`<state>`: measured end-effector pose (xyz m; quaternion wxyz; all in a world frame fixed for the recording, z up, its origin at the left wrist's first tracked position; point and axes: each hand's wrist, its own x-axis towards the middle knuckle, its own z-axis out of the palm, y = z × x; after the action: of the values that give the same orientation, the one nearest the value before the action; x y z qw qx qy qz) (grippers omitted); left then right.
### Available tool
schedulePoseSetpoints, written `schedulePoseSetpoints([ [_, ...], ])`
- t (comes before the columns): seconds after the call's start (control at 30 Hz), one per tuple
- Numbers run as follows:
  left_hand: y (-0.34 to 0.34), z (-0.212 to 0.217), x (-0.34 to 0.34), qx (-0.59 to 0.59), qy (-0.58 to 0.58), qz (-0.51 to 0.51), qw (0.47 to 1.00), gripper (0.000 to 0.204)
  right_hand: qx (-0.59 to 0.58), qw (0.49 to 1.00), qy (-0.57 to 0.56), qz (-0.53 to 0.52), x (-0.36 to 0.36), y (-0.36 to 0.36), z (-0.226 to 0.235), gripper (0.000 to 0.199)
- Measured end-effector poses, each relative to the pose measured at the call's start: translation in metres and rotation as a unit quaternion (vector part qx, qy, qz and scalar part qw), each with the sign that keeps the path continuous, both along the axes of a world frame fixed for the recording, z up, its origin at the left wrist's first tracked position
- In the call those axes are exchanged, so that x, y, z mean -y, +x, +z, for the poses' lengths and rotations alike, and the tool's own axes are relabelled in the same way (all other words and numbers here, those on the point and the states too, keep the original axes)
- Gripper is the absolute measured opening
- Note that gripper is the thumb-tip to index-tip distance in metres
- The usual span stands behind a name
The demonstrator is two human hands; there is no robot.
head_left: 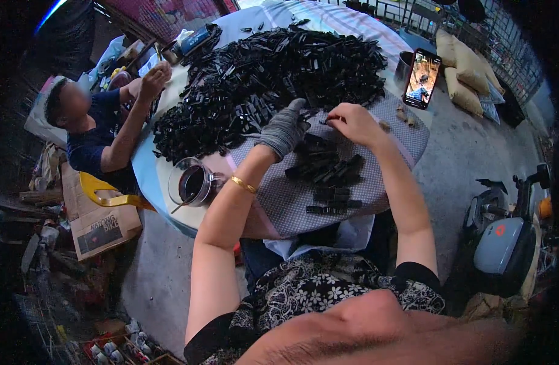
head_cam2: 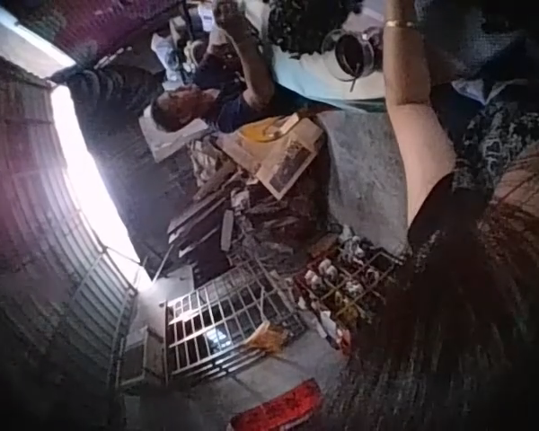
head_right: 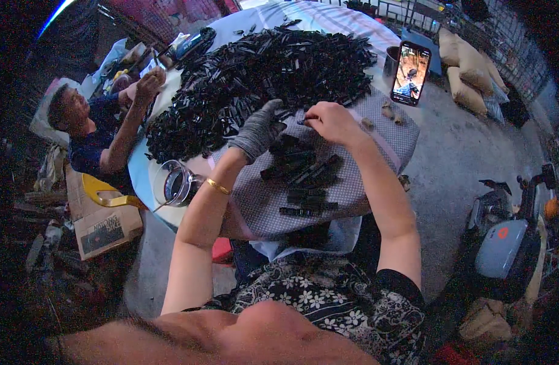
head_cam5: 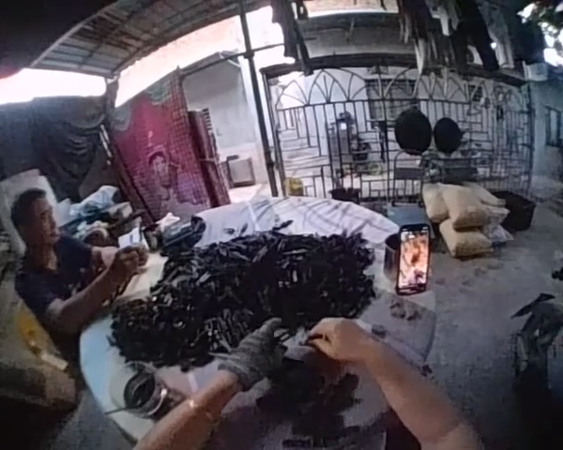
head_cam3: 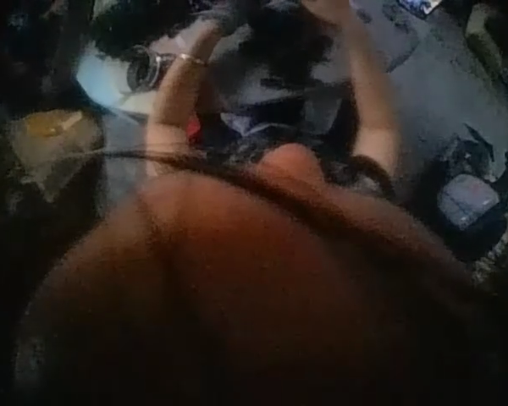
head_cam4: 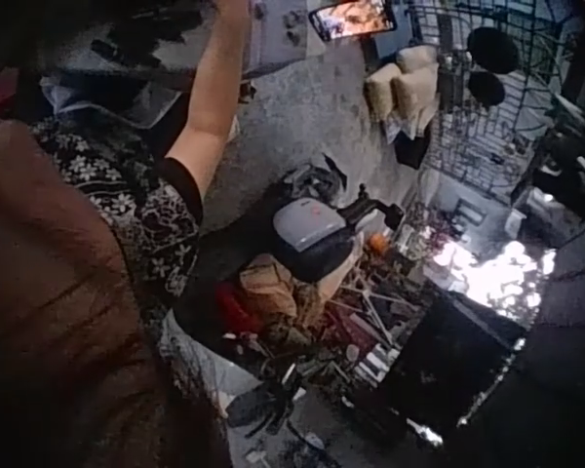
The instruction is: Sorting and arranging numerous small black plastic pieces on a table.
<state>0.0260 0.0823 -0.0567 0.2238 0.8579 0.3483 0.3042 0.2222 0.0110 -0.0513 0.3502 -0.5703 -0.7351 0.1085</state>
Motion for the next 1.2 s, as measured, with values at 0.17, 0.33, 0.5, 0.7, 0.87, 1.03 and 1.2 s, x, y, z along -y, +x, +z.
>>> schedulePoseSetpoints([
  [0.17,-0.001,0.014,0.004,-0.087,-0.018,-0.024,0.996,0.036,-0.073,0.997,-0.01,-0.015,0.004,-0.004,0.009,0.017],
  [0.33,-0.001,0.011,0.002,-0.038,0.011,-0.048,0.998,0.027,-0.025,0.999,0.004,-0.04,0.003,-0.001,0.006,0.016],
  [0.5,0.002,0.009,-0.001,-0.08,0.028,-0.038,0.996,0.025,0.009,0.999,-0.013,-0.029,0.004,-0.001,0.004,0.016],
  [0.7,0.005,0.008,-0.005,-0.171,0.091,-0.044,0.98,0.025,0.045,0.999,-0.016,-0.005,0.002,-0.001,0.0,0.016],
  [0.87,0.01,0.022,0.002,-0.261,0.109,-0.054,0.957,0.024,0.063,0.998,-0.025,-0.004,0.004,-0.002,0.003,0.015],
  [1.03,0.015,0.043,0.016,-0.308,0.124,-0.041,0.942,0.021,0.065,0.998,0.008,0.01,0.003,-0.002,0.0,0.014],
  [1.2,0.03,0.046,0.022,-0.331,0.145,-0.047,0.931,0.02,0.081,0.996,0.03,0.0,0.003,-0.005,-0.002,0.014],
])
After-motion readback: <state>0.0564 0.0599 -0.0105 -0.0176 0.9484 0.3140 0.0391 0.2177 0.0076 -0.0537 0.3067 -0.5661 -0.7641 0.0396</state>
